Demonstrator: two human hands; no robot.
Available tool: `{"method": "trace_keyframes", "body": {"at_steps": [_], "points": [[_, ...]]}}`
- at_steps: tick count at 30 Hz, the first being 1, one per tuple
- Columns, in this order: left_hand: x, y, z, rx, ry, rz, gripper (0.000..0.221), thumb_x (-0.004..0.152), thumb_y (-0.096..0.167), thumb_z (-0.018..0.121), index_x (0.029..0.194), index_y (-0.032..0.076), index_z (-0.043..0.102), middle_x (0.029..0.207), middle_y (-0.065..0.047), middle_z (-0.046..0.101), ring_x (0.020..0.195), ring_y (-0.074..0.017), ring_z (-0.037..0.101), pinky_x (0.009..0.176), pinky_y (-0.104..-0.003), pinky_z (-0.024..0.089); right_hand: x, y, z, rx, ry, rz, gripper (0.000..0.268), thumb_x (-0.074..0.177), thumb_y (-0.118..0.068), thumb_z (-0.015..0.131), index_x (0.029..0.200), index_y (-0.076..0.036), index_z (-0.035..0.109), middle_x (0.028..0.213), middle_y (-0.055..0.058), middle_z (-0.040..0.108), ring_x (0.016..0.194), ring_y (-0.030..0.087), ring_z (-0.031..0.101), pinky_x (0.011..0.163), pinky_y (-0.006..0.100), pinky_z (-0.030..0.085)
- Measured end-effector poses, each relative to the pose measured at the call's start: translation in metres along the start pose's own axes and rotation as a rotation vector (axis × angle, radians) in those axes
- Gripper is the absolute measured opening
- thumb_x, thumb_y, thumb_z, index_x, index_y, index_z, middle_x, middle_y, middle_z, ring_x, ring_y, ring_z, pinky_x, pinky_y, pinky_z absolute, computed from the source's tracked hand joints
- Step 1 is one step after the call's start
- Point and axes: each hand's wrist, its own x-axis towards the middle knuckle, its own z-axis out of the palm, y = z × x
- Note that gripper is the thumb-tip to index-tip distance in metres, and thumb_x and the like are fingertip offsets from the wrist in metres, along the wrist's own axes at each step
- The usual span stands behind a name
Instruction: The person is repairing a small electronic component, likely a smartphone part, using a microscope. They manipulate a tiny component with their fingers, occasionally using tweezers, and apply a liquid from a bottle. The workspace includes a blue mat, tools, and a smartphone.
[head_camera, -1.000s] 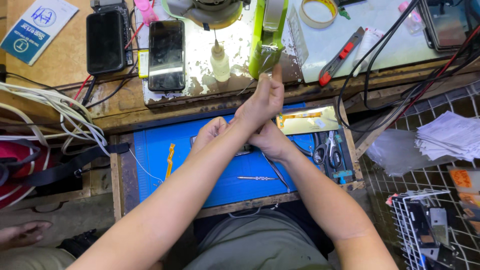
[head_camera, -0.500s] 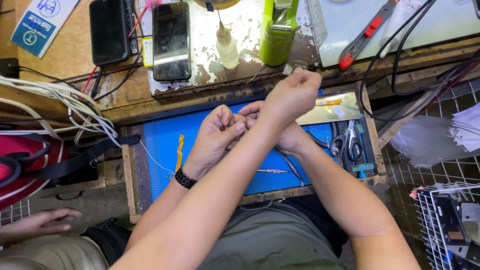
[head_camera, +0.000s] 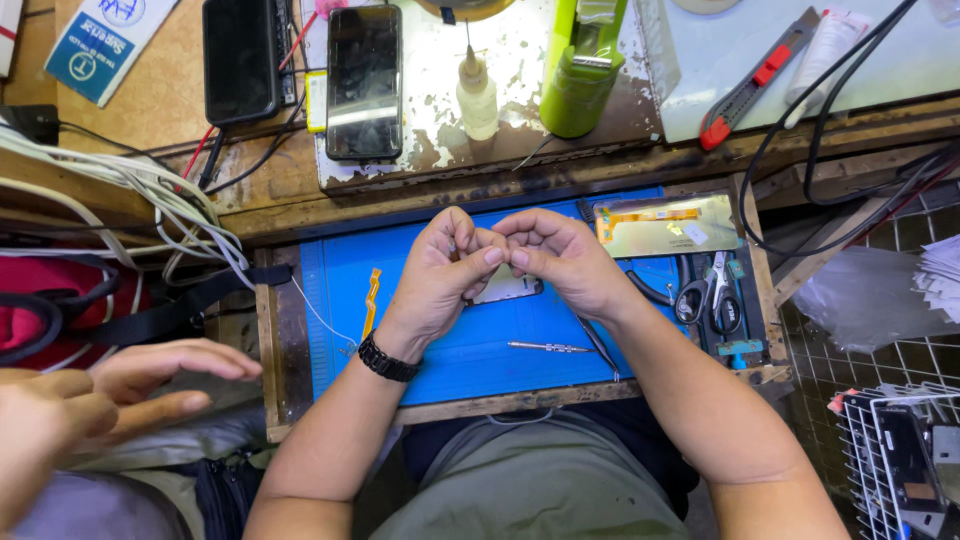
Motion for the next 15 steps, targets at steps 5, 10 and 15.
{"method": "trace_keyframes", "body": {"at_steps": [5,10,15], "points": [[0.0,0.0,-0.002,-0.023,-0.021,0.002,0.031,0.096,0.001,0.072,0.095,0.013,0.043,0.091,-0.008,0.066,0.063,-0.0043,0.046,0.05,-0.018,0.032,-0.001,0.001,-0.002,-0.045,0.026,-0.031,0.031,0.098,-0.015,0.071,0.126,-0.001,0.065,0.112,0.003,0.07,0.095,0.009,0.062,0.086,0.026,0.052],[0.0,-0.001,-0.001,-0.032,0.012,0.0,0.031,0.093,0.0,0.072,0.094,0.013,0.044,0.093,-0.008,0.067,0.065,-0.0048,0.049,0.049,-0.019,0.033,0.0,0.004,-0.009,-0.093,0.056,-0.069,0.024,0.101,-0.012,0.068,0.121,0.0,0.069,0.105,0.005,0.073,0.094,0.011,0.064,0.087,0.028,0.054],[0.001,0.029,0.041,-0.097,0.038,0.001,0.026,0.09,0.007,0.074,0.095,0.01,0.049,0.094,-0.007,0.065,0.073,-0.0093,0.05,0.058,-0.024,0.037,-0.001,0.001,-0.012,-0.211,0.07,-0.103,0.021,0.1,-0.009,0.066,0.118,0.0,0.071,0.105,0.006,0.074,0.094,0.012,0.067,0.086,0.029,0.056]]}}
